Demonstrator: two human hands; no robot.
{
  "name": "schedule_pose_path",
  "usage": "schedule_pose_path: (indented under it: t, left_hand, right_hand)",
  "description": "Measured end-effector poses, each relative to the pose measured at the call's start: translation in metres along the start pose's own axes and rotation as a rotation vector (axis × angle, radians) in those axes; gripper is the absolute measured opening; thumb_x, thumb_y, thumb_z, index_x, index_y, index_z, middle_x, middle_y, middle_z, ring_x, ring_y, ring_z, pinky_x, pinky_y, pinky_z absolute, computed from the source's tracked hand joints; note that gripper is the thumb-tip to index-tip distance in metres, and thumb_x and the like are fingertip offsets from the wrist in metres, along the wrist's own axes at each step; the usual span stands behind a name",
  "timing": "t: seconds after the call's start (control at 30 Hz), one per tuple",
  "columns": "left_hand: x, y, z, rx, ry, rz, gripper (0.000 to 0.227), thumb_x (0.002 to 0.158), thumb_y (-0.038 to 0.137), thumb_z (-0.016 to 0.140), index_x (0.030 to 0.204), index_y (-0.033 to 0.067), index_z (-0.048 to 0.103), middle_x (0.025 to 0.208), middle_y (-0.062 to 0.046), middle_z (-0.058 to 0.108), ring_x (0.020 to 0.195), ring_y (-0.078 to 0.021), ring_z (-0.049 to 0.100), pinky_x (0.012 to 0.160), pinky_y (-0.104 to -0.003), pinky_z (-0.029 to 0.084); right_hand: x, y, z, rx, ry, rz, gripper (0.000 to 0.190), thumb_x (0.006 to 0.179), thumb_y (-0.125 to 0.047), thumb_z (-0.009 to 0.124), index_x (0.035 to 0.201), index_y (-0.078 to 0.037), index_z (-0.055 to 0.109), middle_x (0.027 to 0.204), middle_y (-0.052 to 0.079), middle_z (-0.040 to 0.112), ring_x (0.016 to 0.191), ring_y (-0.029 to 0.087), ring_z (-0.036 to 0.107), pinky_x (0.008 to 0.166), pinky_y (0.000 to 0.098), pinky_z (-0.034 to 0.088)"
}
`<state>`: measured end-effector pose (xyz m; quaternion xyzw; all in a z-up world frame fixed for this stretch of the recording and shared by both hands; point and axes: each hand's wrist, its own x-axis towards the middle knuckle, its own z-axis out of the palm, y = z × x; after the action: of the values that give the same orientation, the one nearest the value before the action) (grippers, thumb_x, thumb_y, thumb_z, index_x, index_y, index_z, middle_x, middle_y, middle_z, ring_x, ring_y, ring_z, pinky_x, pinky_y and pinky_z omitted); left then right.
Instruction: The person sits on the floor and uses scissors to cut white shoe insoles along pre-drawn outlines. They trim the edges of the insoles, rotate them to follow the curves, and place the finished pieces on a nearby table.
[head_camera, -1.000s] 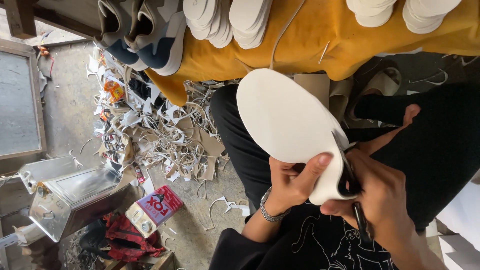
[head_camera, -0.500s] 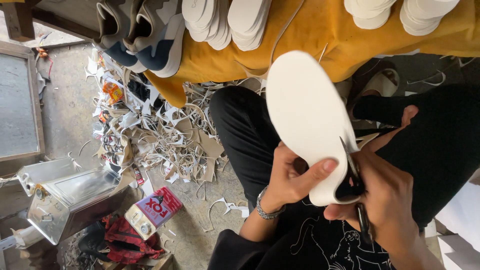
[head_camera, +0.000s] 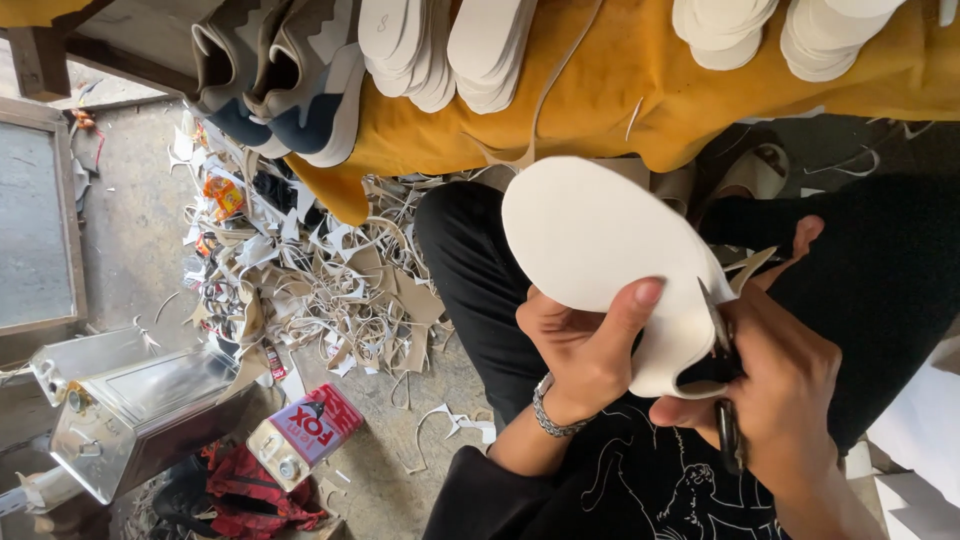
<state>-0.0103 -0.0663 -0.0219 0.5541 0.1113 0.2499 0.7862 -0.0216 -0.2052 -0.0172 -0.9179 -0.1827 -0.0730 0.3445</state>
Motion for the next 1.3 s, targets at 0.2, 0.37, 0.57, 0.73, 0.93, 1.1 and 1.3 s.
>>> schedule_pose_path:
  t: [0.2, 0.37, 0.57, 0.73, 0.93, 1.1, 1.3]
  left_hand:
    - [-0.002, -0.002, 0.000, 0.014, 0.063, -0.011, 0.030, 0.085, 0.012, 0.079, 0.066, 0.0103, 0.055, 0.066, 0.006, 0.055, 0.065, -0.0085, 0.051, 0.060, -0.026, 0.042]
    - [0.000, -0.005, -0.005, 0.096, -0.011, 0.022, 0.032, 0.085, 0.011, 0.080, 0.063, 0.0097, 0.055, 0.063, 0.007, 0.053, 0.062, -0.0064, 0.051, 0.057, -0.025, 0.039]
    - [-0.002, -0.005, -0.005, 0.085, -0.012, 0.005, 0.033, 0.087, 0.012, 0.078, 0.062, 0.0096, 0.056, 0.061, 0.007, 0.053, 0.060, -0.0057, 0.050, 0.055, -0.024, 0.037]
    - [-0.006, -0.005, -0.005, 0.078, -0.039, 0.020, 0.031, 0.087, 0.012, 0.078, 0.065, 0.0097, 0.056, 0.062, 0.007, 0.051, 0.060, -0.0071, 0.049, 0.055, -0.024, 0.036]
    - [-0.008, -0.007, -0.004, 0.059, -0.060, 0.005, 0.027, 0.088, 0.015, 0.079, 0.069, 0.0089, 0.060, 0.065, 0.006, 0.055, 0.063, -0.0084, 0.053, 0.055, -0.024, 0.039]
    - [-0.008, -0.005, -0.001, -0.017, -0.069, -0.017, 0.029, 0.090, 0.014, 0.077, 0.069, 0.0086, 0.058, 0.065, 0.004, 0.056, 0.062, -0.0092, 0.053, 0.054, -0.024, 0.039]
    - [-0.006, -0.004, -0.002, -0.003, -0.101, 0.003, 0.028, 0.089, 0.015, 0.077, 0.070, 0.0077, 0.059, 0.065, 0.003, 0.056, 0.063, -0.0094, 0.054, 0.054, -0.024, 0.039]
  right_hand:
    - [0.000, 0.006, 0.005, 0.027, 0.043, -0.039, 0.076, 0.071, -0.076, 0.052, 0.081, -0.001, 0.060, 0.067, 0.008, 0.057, 0.061, 0.024, 0.057, 0.062, 0.0373, 0.043]
    - [0.006, 0.002, -0.003, 0.049, -0.025, -0.043, 0.082, 0.068, -0.079, 0.045, 0.086, 0.000, 0.058, 0.074, 0.009, 0.055, 0.066, 0.026, 0.057, 0.064, 0.0386, 0.043]
    - [0.004, 0.003, 0.001, 0.063, -0.004, 0.004, 0.075, 0.067, -0.075, 0.054, 0.077, -0.001, 0.055, 0.067, 0.006, 0.053, 0.057, 0.021, 0.050, 0.059, 0.0368, 0.040]
    - [0.007, 0.003, -0.002, 0.034, -0.012, -0.008, 0.088, 0.067, -0.080, 0.041, 0.089, 0.002, 0.059, 0.077, 0.010, 0.057, 0.064, 0.026, 0.055, 0.062, 0.0389, 0.042]
    - [0.010, 0.004, -0.008, 0.017, -0.037, -0.011, 0.088, 0.066, -0.081, 0.040, 0.087, 0.003, 0.057, 0.074, 0.010, 0.054, 0.062, 0.023, 0.053, 0.060, 0.0374, 0.041]
    - [0.008, 0.006, -0.008, 0.008, -0.014, -0.043, 0.083, 0.069, -0.078, 0.043, 0.084, 0.003, 0.057, 0.067, 0.008, 0.052, 0.058, 0.022, 0.051, 0.059, 0.0371, 0.040]
    - [0.009, 0.010, -0.009, 0.002, -0.017, -0.021, 0.095, 0.063, -0.082, 0.035, 0.092, 0.005, 0.060, 0.076, 0.013, 0.055, 0.061, 0.021, 0.050, 0.061, 0.0364, 0.041]
